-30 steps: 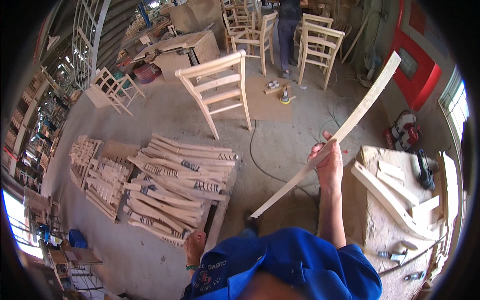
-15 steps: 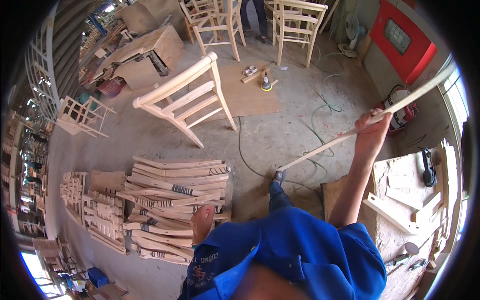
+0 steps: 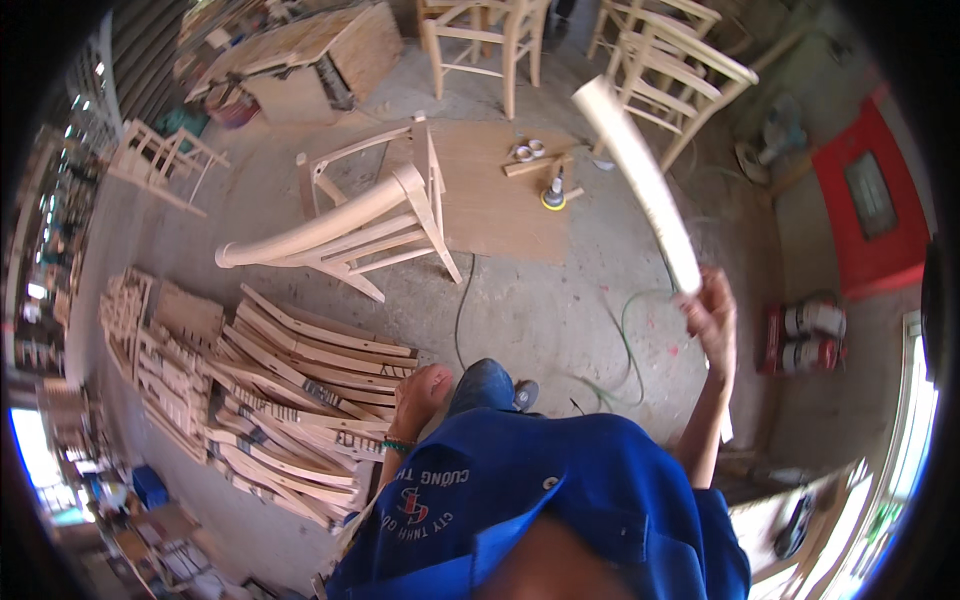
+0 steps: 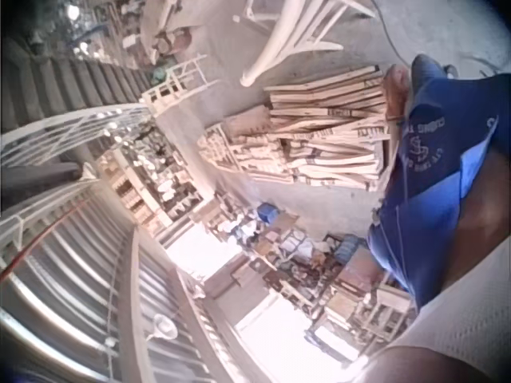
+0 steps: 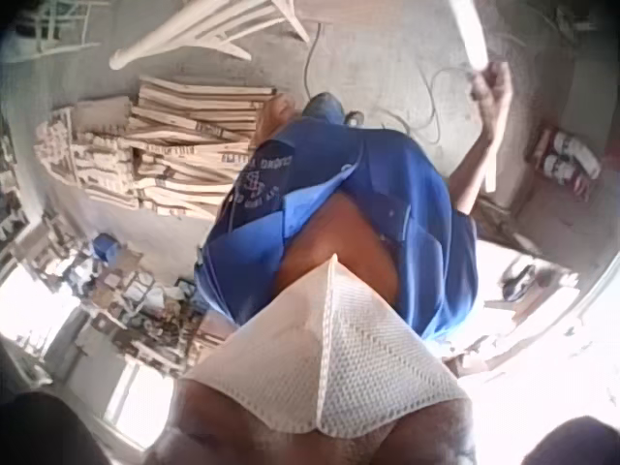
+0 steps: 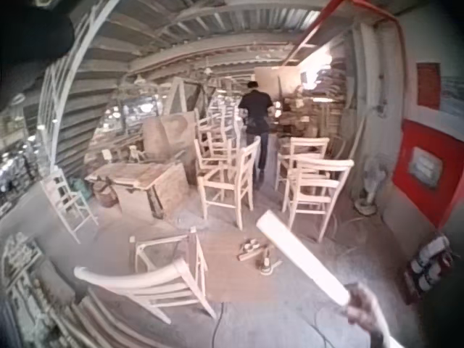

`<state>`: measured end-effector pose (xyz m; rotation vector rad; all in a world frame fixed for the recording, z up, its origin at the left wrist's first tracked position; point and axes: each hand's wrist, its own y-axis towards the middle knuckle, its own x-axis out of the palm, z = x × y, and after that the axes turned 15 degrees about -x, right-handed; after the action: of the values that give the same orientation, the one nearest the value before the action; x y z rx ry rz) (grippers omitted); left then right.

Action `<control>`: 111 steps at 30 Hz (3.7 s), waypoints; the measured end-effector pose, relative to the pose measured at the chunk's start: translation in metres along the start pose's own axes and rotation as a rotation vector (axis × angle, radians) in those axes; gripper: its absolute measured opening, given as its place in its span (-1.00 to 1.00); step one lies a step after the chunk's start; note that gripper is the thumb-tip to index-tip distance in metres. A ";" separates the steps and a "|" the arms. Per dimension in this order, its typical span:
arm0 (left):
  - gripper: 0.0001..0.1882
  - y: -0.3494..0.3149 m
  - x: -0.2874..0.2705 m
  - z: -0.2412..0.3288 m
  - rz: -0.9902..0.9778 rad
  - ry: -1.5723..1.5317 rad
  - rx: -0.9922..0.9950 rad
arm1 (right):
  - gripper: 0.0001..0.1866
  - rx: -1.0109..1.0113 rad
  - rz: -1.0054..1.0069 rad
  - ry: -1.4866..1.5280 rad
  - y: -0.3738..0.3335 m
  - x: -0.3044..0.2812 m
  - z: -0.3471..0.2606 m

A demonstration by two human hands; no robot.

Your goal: The person assembles wooden chair frames by fitting slats into the backrest and seat areas. They repeatedly pick up slats, test fit them into the chair frame, and place them on a workbench, moving between the chair and bench throughout the clip.

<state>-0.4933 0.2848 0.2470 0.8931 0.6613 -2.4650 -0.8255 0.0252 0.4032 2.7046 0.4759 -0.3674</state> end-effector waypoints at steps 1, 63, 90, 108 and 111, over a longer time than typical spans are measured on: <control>-0.79 0.016 0.005 0.010 -0.019 -0.009 -0.017 | -0.57 -0.014 -0.102 0.002 0.015 0.006 0.010; -0.28 0.565 0.120 -0.040 0.900 0.159 -0.613 | -0.55 -1.717 -1.163 0.520 0.577 0.577 0.532; -0.56 0.523 0.148 0.009 0.602 0.411 -0.772 | -0.61 -2.164 -0.519 0.472 0.542 0.619 0.538; -0.37 0.514 0.152 0.007 0.556 0.456 -0.769 | -0.56 -2.412 -0.011 0.257 0.521 0.636 0.521; -0.34 0.513 0.151 0.007 0.548 0.462 -0.769 | -0.55 -2.420 -0.022 0.125 0.532 0.630 0.524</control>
<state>-0.3246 -0.1607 0.0034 1.1138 1.2080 -1.3491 -0.1533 -0.4752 -0.0991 0.3448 0.4032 0.3186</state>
